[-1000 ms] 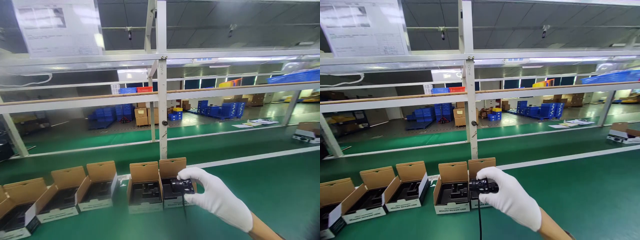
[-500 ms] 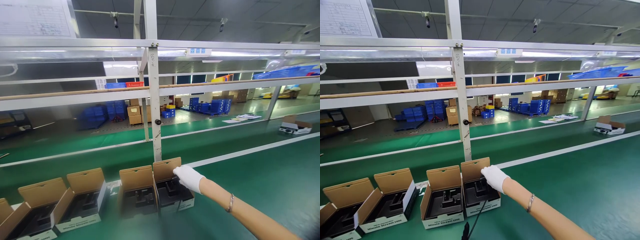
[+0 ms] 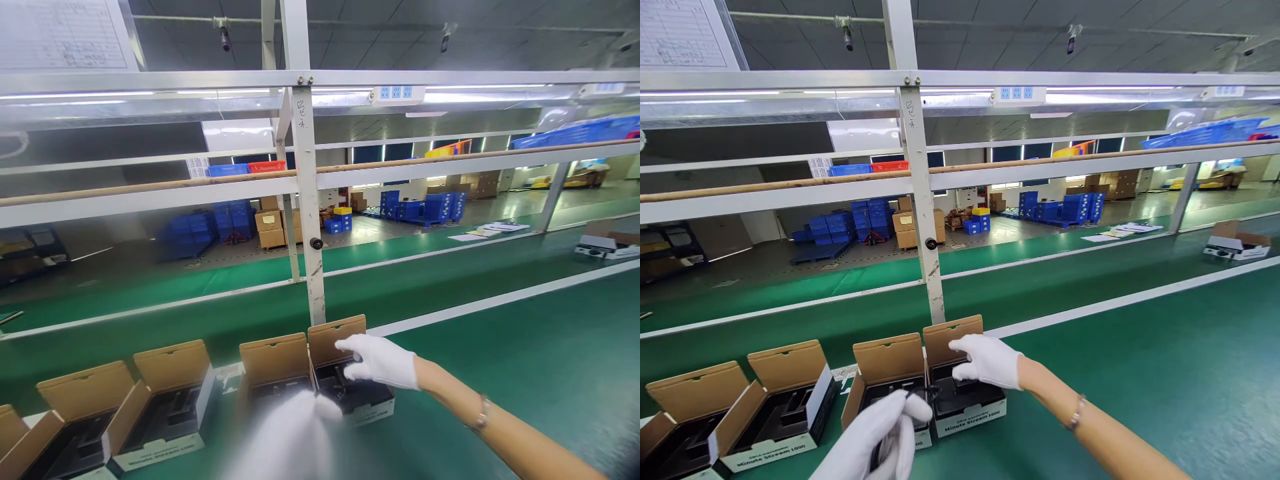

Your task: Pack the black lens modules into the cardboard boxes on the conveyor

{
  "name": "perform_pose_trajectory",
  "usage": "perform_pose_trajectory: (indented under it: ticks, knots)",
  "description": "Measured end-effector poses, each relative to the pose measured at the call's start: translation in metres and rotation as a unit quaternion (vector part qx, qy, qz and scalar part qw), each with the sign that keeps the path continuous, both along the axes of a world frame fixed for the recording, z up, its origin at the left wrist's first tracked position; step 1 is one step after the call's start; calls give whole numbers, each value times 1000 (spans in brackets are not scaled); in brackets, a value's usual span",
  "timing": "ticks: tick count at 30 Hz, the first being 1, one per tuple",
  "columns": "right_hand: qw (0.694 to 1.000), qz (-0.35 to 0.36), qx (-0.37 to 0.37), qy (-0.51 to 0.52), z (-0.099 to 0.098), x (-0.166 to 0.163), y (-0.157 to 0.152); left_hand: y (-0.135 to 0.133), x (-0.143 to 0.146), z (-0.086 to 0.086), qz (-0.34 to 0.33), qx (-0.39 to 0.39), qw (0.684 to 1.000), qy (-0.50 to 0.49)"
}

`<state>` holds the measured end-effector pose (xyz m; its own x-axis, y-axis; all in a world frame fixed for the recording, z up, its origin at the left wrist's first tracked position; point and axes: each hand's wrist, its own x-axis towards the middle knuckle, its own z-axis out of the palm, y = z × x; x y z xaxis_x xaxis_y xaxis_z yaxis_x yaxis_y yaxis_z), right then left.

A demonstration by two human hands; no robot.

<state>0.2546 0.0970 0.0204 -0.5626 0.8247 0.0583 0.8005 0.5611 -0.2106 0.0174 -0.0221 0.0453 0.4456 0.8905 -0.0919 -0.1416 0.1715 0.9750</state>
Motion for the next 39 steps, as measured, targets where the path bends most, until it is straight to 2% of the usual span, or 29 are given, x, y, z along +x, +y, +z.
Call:
perform_pose_trajectory:
  ticks: [3,6,7,9,11,12,14,16,18,20,22,25,28,30,32,34,37,39]
  knots:
    - [988,28,-11,149,35,-5,-33,20,9,17,-24,63,997,32]
    - [980,-23,42,192,51,-12,-55,46,16,25,-55,147,981,114]
    - [975,-46,41,212,51,-13,-57,56,18,25,-31,187,968,163]
    - [961,-74,1,266,47,-10,-55,77,27,20,64,246,937,239]
    - [946,-83,-55,310,38,-3,-49,95,38,11,118,243,931,246]
    - [941,-83,-75,318,33,2,-46,102,44,5,94,223,942,233]
    - [948,-70,-79,299,24,9,-40,111,55,-8,-39,174,959,218]
    - [971,-51,-44,230,15,16,-36,116,60,-20,-145,152,949,234]
    - [991,-39,-10,130,8,20,-31,120,61,-30,-186,161,932,268]
    - [998,-50,21,6,0,21,-23,125,58,-38,-188,187,912,312]
    - [990,-49,53,-122,-9,20,-12,132,56,-47,-189,202,890,362]
    - [961,1,88,-263,-31,13,8,138,59,-61,-162,229,850,446]
    - [946,22,94,-308,-60,4,25,135,71,-70,-150,275,799,514]
    - [943,26,87,-320,-76,1,31,130,79,-72,-184,298,751,560]
    - [944,31,74,-319,-84,1,34,128,86,-71,-234,312,695,604]
    - [953,29,54,-295,-82,5,34,130,90,-70,-270,327,647,633]
    - [982,42,13,-181,-79,16,29,141,93,-72,-299,334,608,655]
    - [996,55,-3,-74,-91,23,25,150,96,-73,-319,329,591,664]
